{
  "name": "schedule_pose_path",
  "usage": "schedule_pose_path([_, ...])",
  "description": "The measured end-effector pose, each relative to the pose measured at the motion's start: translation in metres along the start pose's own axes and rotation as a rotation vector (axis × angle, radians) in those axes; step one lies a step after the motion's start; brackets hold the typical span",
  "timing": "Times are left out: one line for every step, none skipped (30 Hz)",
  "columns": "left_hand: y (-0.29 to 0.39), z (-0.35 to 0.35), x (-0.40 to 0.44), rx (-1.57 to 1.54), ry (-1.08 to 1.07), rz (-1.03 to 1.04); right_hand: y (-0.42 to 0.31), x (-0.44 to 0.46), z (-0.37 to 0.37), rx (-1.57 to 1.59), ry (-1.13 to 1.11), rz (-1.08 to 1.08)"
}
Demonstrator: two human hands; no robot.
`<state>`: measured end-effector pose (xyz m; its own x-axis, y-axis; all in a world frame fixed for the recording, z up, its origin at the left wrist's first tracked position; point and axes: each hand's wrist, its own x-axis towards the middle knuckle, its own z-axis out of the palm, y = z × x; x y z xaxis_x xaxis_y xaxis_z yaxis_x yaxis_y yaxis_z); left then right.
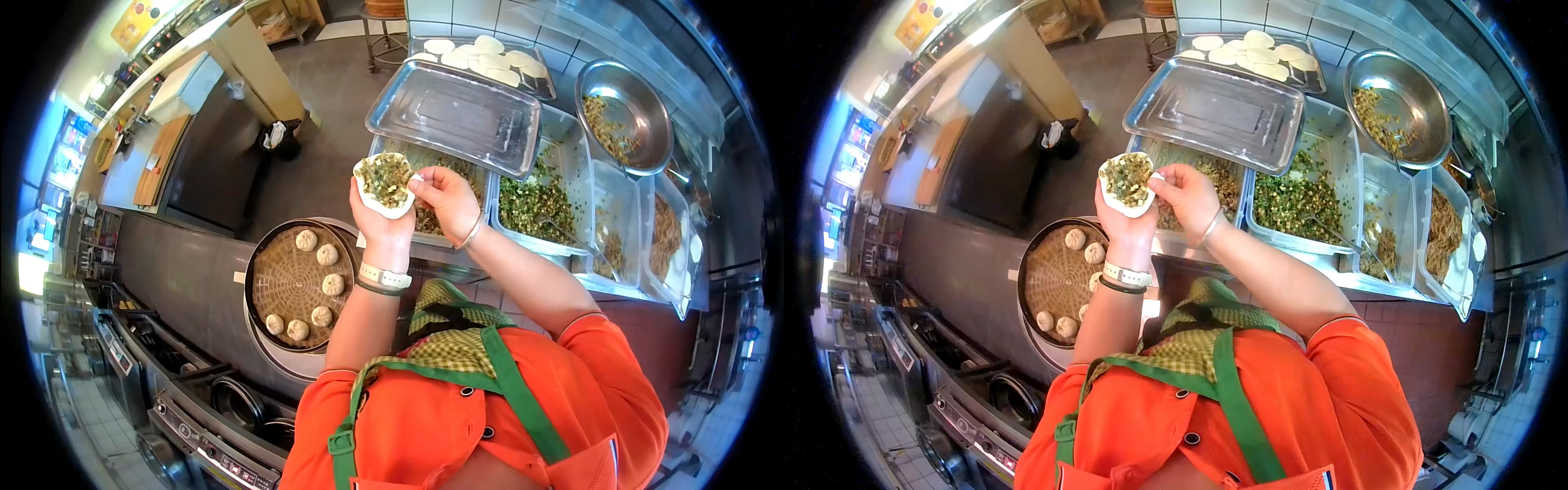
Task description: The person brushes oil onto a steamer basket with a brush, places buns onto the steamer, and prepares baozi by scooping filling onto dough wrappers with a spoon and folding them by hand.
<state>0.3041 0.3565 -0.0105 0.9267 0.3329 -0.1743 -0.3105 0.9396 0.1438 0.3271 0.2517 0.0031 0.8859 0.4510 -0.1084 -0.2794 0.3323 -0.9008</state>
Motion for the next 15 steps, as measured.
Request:
schedule_pose_path([-0.001, -0.002, 0.001, 0.029, -0.014, 0.015, -0.004, -0.002, 0.001, 0.001, 0.000, 0.000])
schedule_pose_path([-0.003, -0.005, 0.002, 0.057, -0.027, 0.030, -0.008, -0.004, 0.002, -0.361, 0.024, -0.190])
schedule_pose_path([-0.005, -0.003, -0.001, 0.107, -0.024, 0.027, -0.011, -0.006, 0.002, -0.723, 0.048, -0.380])
schedule_pose_path([-0.005, -0.004, -0.001, 0.108, -0.024, 0.027, -0.014, -0.006, 0.001, -0.722, 0.048, -0.380])
schedule_pose_path([-0.005, -0.004, -0.001, 0.140, -0.042, 0.019, -0.016, -0.005, 0.001, -0.901, 0.008, -0.628])
schedule_pose_path([-0.005, -0.005, -0.002, 0.173, -0.059, 0.011, -0.017, -0.004, -0.001, -1.076, -0.033, -0.879])
schedule_pose_path([-0.004, -0.005, -0.003, 0.155, -0.068, -0.024, -0.016, -0.002, -0.006, -1.097, -0.061, -0.890])
schedule_pose_path([-0.004, -0.004, -0.005, 0.155, -0.068, -0.022, -0.018, -0.003, -0.007, -1.096, -0.062, -0.892])
schedule_pose_path([-0.004, -0.001, -0.007, 0.066, -0.074, -0.065, -0.021, -0.004, -0.008, -0.937, -0.003, -0.601])
schedule_pose_path([-0.004, 0.001, -0.008, -0.023, -0.080, -0.109, -0.022, -0.004, -0.009, -0.770, 0.053, -0.314])
schedule_pose_path([-0.004, -0.001, -0.007, -0.052, -0.107, -0.139, -0.014, 0.003, -0.015, -0.654, 0.029, -0.254])
schedule_pose_path([-0.004, -0.003, -0.006, -0.051, -0.105, -0.140, -0.009, 0.007, -0.018, -0.654, 0.030, -0.253])
schedule_pose_path([-0.004, -0.005, -0.004, -0.059, -0.130, -0.150, -0.005, 0.010, -0.021, -0.535, -0.014, -0.228])
schedule_pose_path([-0.005, -0.007, -0.002, -0.067, -0.155, -0.160, -0.002, 0.013, -0.024, -0.417, -0.058, -0.205])
schedule_pose_path([-0.005, -0.010, -0.001, -0.066, -0.155, -0.161, -0.007, 0.010, -0.022, -0.417, -0.057, -0.205])
